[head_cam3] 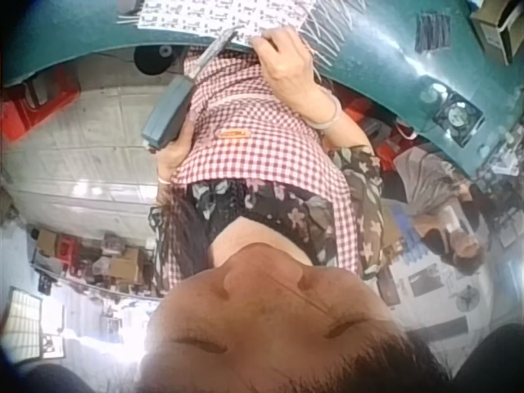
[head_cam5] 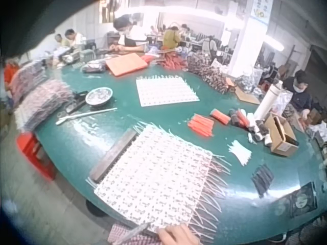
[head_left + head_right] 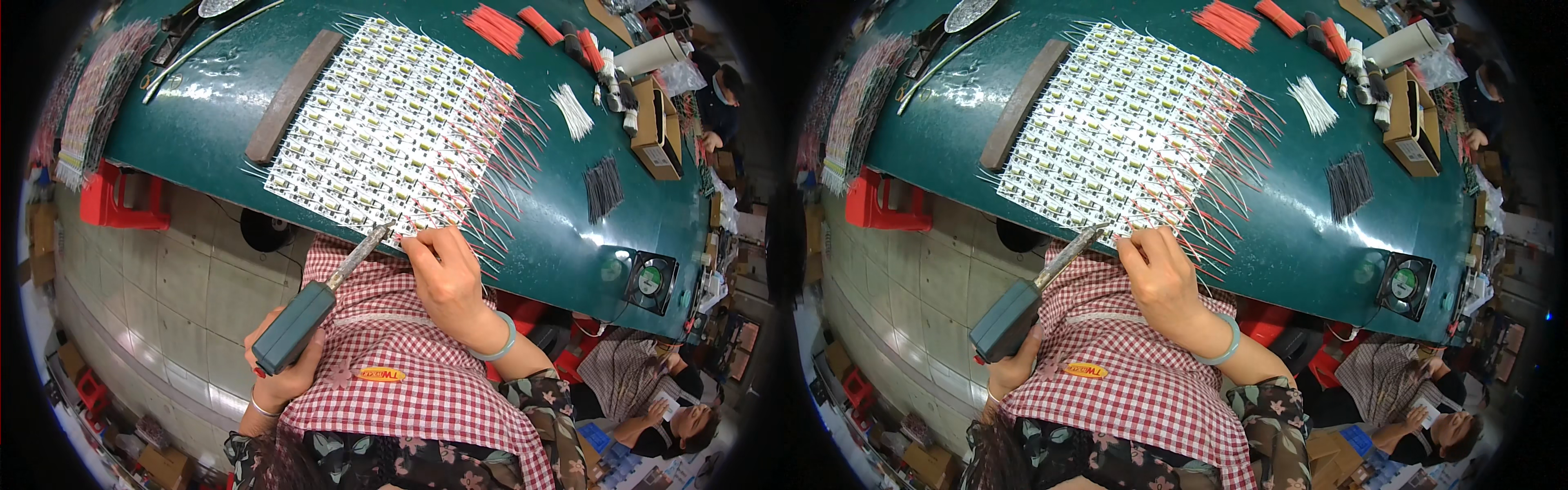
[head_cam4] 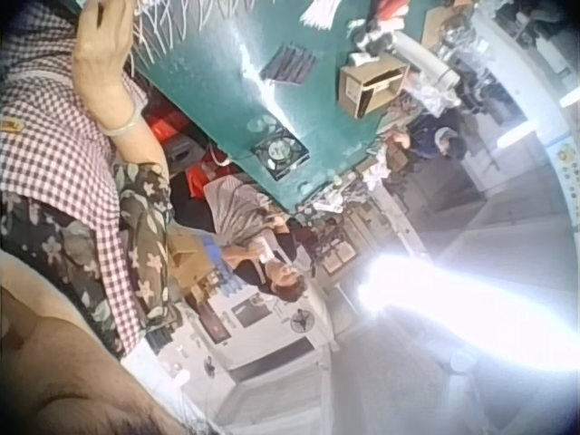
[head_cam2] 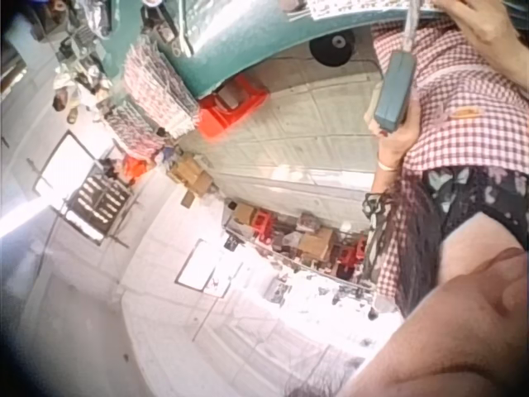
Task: The person assembles electronic components onto LED panels using a soldering gun and pliers, connecting red wires and white plastic tubes.
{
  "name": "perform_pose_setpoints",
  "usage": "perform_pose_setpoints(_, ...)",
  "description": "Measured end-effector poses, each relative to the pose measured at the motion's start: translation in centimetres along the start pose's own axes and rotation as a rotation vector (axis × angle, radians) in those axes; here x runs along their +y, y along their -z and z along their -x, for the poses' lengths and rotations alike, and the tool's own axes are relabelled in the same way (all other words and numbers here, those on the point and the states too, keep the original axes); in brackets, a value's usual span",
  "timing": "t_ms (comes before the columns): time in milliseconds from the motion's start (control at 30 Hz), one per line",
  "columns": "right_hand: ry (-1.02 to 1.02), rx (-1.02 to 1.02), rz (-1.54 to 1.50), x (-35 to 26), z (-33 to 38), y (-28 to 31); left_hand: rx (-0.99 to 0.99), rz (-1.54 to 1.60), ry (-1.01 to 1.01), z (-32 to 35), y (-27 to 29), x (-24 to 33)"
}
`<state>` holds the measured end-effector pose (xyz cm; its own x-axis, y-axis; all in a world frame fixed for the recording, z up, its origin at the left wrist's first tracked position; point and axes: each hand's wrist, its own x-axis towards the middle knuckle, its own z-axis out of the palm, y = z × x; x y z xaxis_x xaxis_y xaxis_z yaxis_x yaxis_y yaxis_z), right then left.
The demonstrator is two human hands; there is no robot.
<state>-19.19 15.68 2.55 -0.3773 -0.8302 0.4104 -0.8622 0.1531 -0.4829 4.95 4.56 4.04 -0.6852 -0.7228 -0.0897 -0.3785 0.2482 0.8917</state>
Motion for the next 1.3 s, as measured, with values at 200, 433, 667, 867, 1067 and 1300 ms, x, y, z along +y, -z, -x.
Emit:
perform_pose_setpoints(200,-0.001,0.005,-0.006,-0.1,0.1,0.0,-0.058,-0.028,-0.091,-0.8,0.1,0.9)
perform_pose_setpoints(433,0.023,0.027,0.017,0.1,0.2,-0.2,-0.073,-0.082,-0.135,-1.6,-0.1,1.7)
perform_pose_setpoints(667,0.023,0.021,0.037,0.1,0.2,-0.3,-0.047,-0.036,-0.111,-1.5,-0.3,1.3)
perform_pose_setpoints(867,0.029,0.027,0.033,0.0,0.3,-0.4,0.032,-0.041,-0.115,-0.1,-0.5,-0.3)
perform_pose_setpoints(1067,0.024,0.014,0.034,-0.1,0.3,-0.3,0.07,0.002,-0.059,0.3,-0.6,-0.6)
perform_pose_setpoints(1300,-0.008,-0.008,0.013,0.0,0.1,0.7,0.109,0.059,-0.001,-0.3,-1.2,-0.3)
